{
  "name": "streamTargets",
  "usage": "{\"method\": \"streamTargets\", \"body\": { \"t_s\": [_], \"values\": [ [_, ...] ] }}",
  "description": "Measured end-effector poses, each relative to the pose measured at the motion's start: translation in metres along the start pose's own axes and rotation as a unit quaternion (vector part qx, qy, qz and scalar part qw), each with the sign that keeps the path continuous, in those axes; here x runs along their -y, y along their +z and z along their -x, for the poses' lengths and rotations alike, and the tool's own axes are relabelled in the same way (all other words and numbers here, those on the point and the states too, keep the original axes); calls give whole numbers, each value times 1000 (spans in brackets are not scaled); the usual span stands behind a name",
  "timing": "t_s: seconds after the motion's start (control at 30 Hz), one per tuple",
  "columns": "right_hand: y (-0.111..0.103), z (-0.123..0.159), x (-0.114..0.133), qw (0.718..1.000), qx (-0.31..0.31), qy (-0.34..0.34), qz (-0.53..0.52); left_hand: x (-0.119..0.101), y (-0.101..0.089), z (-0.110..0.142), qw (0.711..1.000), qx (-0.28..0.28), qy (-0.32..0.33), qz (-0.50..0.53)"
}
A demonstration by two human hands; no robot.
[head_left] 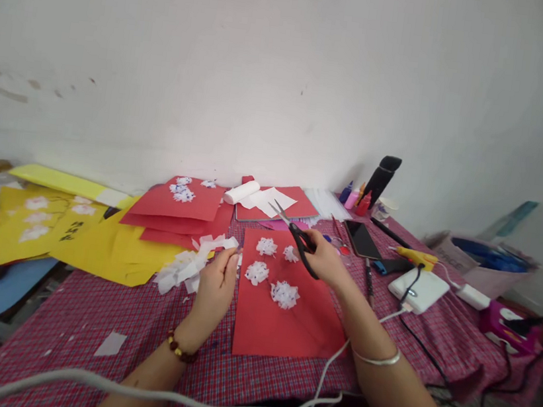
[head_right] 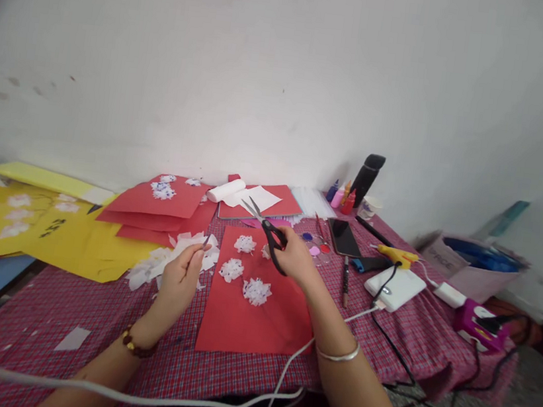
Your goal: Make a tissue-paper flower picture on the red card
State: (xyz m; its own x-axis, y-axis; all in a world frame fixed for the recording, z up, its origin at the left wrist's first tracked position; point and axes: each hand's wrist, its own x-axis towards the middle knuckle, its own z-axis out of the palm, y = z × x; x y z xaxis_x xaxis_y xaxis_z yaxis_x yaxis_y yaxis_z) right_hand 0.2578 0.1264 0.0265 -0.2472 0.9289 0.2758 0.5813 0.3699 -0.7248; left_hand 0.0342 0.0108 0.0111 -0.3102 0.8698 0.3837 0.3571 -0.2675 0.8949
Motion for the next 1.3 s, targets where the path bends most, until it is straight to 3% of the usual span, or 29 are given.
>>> {"method": "streamTargets", "body": {
  "t_s": [0.13, 0.3, 0.4, 0.5, 0.57, 0.67, 0.73, 0.8, 1.07, 1.2, 1.3],
  "values": [
    [-5, -48, -12, 996, 47, 60, 53, 0, 3, -2, 988, 51, -103, 101],
    [3, -119, -18, 989, 26, 84, 122, -1, 0, -8, 956, 86, -190, 205],
    [8, -151, -17, 984, 7, 96, 149, -2, -7, -13, 922, 86, -235, 295],
    [18, -165, -7, 985, -8, 83, 151, -2, -12, -17, 877, 75, -270, 389],
    [30, -160, 7, 989, 16, 55, 136, -2, -14, -18, 865, 74, -280, 409],
    [52, -130, 35, 986, 159, -3, 55, -1, -15, -19, 857, 85, -301, 409],
    [63, -104, 54, 931, 333, -78, -125, 1, -14, -19, 864, 94, -306, 389],
    [67, -84, 69, 887, 400, -103, -205, 2, -13, -20, 873, 106, -309, 361],
    [62, -67, 72, 887, 388, -111, -224, -1, -11, -19, 873, 144, -337, 323],
    [53, -60, 73, 901, 366, -111, -205, -4, -10, -18, 866, 138, -354, 324],
    [41, -49, 75, 921, 327, -140, -156, -5, -10, -15, 885, 141, -336, 290]
  ]
}}
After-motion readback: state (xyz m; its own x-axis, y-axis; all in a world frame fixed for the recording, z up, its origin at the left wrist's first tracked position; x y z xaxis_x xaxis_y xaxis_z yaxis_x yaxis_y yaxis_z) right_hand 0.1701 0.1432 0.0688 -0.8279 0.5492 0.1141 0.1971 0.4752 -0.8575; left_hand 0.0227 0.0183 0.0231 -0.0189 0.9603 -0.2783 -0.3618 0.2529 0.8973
